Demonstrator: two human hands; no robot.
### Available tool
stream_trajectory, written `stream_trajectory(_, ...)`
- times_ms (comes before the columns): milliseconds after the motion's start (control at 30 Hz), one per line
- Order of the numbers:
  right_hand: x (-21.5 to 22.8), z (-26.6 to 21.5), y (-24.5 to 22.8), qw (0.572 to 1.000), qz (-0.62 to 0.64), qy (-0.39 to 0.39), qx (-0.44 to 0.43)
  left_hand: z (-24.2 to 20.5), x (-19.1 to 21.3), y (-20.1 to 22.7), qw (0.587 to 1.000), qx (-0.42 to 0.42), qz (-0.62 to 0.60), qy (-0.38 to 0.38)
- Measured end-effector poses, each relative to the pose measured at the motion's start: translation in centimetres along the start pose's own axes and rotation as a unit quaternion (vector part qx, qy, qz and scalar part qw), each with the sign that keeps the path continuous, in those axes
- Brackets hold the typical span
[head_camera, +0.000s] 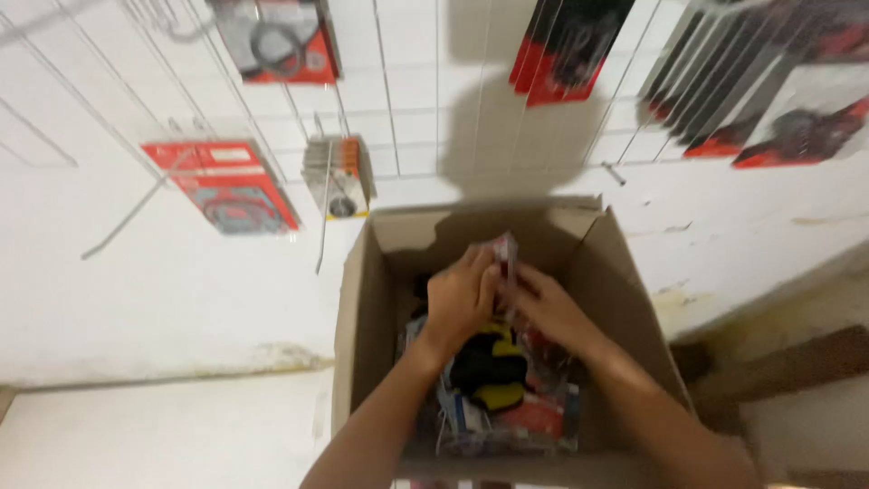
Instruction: The person wipes various packaged items, including brake pads and other hardware, with a cloth while they are inside a cardboard box. They occasionally lift the items to clean them and then place them back into the box.
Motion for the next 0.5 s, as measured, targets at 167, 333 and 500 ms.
stream_trajectory(167, 2.7, 2.8, 4.1, 0.992, -0.007, 0.027, 0.119, 1.8, 3.1, 2.1, 0.997, 0.004, -0.066, 0.032)
stream_trajectory(333, 6.7, 1.0, -1.4, 0.977, -0.036, 0.085, 0.193, 2.6, 6.0, 3.3, 0.961, 0.052, -0.228, 0.146)
stream_trajectory(500, 9.2, -2.4, -4.3, 0.971, 0.115, 0.140, 0.156, 2.9, 7.7, 5.4, 0.901, 0.059, -0.421, 0.079)
Point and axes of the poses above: each hand's wrist, its own z-axis towards the middle knuckle, its own x-axis out of the back of the hand, y = z × x, the point moved 5 cm from there along z, towards the middle knuckle, and after that the axes turned 1 degree about x, right-handed, at the moved point
